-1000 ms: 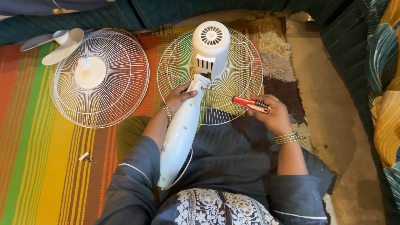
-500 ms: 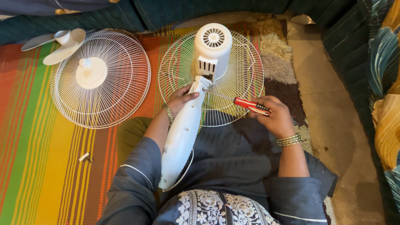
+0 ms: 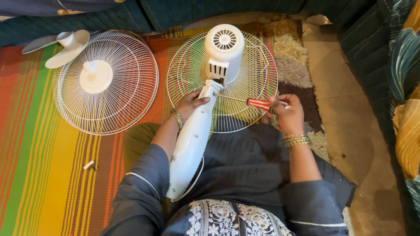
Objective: The person sits on a mat and uses a screwdriver to tighten screws on the neck and base of a white pedestal fan. They manipulate the fan's head and body to access different screw locations while working on the floor.
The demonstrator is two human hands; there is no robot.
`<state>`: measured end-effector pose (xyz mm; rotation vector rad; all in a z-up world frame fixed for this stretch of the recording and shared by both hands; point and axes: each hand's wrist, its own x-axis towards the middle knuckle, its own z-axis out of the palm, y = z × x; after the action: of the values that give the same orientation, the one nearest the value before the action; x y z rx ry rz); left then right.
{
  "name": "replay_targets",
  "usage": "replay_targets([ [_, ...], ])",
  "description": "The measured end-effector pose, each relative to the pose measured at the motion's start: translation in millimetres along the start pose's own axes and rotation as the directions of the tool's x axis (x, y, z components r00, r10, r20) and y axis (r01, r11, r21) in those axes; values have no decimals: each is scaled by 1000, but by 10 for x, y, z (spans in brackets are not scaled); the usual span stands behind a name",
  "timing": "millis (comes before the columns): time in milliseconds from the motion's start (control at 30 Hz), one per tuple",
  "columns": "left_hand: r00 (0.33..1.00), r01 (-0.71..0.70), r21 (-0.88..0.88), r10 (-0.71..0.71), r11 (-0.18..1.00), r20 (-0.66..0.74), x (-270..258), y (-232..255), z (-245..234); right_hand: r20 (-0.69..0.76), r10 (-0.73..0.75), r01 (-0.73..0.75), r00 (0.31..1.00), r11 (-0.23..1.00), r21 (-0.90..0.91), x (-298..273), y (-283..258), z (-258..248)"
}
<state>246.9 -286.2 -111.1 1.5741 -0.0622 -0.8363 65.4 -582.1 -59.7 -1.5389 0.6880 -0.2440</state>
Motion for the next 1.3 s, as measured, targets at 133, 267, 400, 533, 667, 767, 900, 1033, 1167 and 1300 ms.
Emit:
replay_targets([
  [133, 999, -31, -34, 31, 999, 18, -19, 9, -2, -35, -127, 131, 991, 980, 148, 44, 15, -10],
  [267, 999, -12, -5, 11, 1000, -51, -33, -13, 48, 209, -235, 138, 949, 909, 392, -153, -166, -98],
  [400, 997, -63, -72, 60, 995, -38, 13, -79, 35, 43, -434, 411, 900, 812, -415, -192, -181, -84],
  [533, 998, -62, -14, 62, 998, -30, 54, -106, -5, -95, -231, 86, 968, 665, -742, -121, -90, -108],
  [667, 999, -26, -44, 25, 999, -26, 55, -95, -11, 38, -393, 329, 919, 707, -626, -149, -100, -167],
  [767, 999, -44, -73, 43, 996, -21, 89, -127, 5, 306, -717, 774, 626, 526, -352, -243, -242, -234],
  [900, 998, -65, -75, 65, 995, -7, 120, -178, -11, 162, -297, 337, 941, 793, -506, -328, -251, -192],
  [1033, 997, -77, 0, 77, 997, -20, 102, -157, -12, -49, -116, 46, 992, 694, -718, -106, 6, -182],
  [1167, 995, -59, 46, 63, 997, -73, 59, -123, 26, 109, -362, 378, 926, 892, -246, -43, 224, -283],
  [1300, 993, -90, 45, 92, 995, -67, 27, -125, 49, 304, -374, 426, 876, 897, -122, -170, 0, -338],
])
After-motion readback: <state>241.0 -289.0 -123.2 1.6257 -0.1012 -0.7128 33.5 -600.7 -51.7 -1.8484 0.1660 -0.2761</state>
